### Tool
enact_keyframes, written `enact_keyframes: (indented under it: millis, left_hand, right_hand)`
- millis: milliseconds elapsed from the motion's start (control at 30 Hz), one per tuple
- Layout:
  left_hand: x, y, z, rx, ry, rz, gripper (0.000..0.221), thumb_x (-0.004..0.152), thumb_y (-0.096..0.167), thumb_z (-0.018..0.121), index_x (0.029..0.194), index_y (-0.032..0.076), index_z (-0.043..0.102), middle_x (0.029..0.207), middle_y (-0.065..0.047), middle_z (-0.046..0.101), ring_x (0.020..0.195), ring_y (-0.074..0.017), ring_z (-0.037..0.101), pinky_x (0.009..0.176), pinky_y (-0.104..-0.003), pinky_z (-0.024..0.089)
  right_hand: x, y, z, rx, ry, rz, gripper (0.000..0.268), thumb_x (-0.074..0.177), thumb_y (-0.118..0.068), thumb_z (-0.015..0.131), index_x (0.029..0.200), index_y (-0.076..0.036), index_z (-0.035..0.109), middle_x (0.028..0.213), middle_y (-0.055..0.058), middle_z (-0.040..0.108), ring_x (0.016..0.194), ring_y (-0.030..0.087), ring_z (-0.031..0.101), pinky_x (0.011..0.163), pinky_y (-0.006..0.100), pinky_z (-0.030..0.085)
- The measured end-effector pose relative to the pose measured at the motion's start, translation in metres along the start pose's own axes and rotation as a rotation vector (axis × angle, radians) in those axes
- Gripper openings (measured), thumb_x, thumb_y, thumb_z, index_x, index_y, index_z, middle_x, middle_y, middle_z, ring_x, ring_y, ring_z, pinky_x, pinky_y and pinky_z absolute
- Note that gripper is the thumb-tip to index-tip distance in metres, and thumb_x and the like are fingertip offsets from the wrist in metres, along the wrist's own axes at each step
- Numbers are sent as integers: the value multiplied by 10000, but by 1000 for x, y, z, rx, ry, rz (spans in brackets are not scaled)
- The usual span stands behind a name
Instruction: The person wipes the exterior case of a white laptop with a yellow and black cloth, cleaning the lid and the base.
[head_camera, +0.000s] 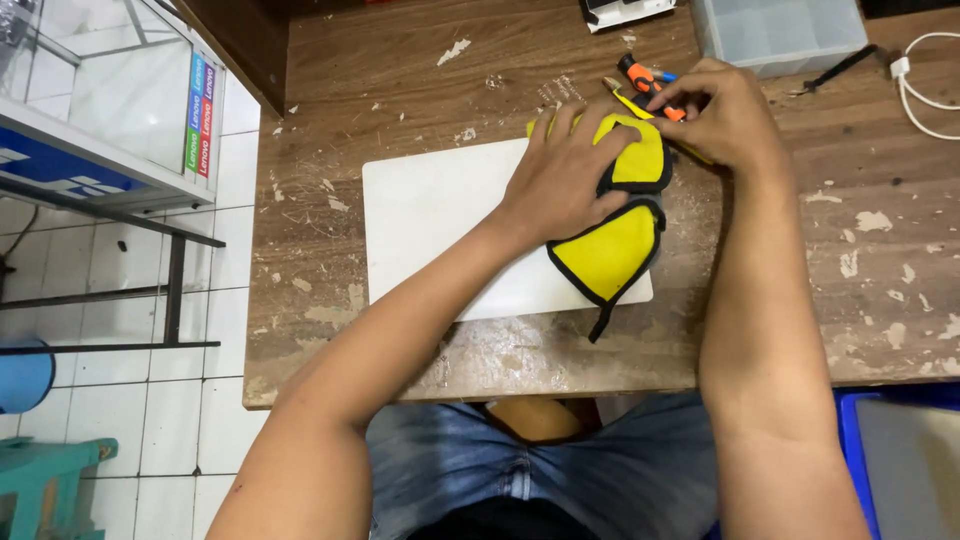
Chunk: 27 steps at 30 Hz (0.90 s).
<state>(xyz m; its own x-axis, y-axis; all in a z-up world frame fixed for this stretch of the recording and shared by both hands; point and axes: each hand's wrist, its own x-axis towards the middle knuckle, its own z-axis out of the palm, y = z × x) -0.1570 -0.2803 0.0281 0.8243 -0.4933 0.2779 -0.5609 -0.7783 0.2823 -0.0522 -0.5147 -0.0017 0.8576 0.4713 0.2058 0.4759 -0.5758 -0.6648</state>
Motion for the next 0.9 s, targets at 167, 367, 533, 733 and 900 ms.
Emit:
enact_keyframes:
  millis: [167, 367, 533, 733, 900]
  left_hand:
    - [-17, -12, -17, 1, 47, 48, 554, 843, 393, 735, 1326, 179, 568, 1409, -106, 521, 1313, -402, 445, 1037, -533, 368]
    - [-81, -56, -70, -87, -109, -111, 545, 898, 350, 734, 1400, 233, 555, 1555, -125, 439, 1408, -396, 379, 1159, -641, 275]
    - [-146, -82, -100, -3, -169, -378, 602, 871, 309, 743, 1429, 269, 520, 1566, -113, 378, 1411, -392, 285, 1148, -621, 264]
    - [-192, -60, -90, 8, -43, -334, 621, 870, 299, 690, 1449, 192, 495, 1505, -160, 416, 1388, -415, 304, 1123, -654, 329]
    - [-206, -24, -84, 62, -11, -329, 633, 851, 368, 683, 1439, 201, 519, 1500, -173, 437, 1346, -423, 350, 1118, -624, 342]
  right_hand:
    - [3, 4, 4, -42, 94, -102, 247, 868, -123, 957, 1063, -149, 807, 966, 30, 583, 736, 124, 499, 716, 278, 416]
    - [3, 1, 8, -46, 101, -27, 269, 869, -227, 974, 1058, -146, 801, 950, 17, 571, 749, 137, 478, 689, 294, 379]
    - [5, 8, 15, -83, 151, 27, 260, 891, -330, 979, 1040, -222, 796, 978, -27, 580, 756, 116, 498, 688, 281, 378]
    - [8, 11, 30, -209, 254, -30, 226, 879, -307, 947, 1016, -244, 778, 973, -42, 593, 778, 141, 558, 670, 329, 401]
    - [3, 7, 26, -221, 251, -101, 226, 908, -277, 934, 1051, -212, 772, 998, 12, 608, 806, 205, 586, 673, 380, 421]
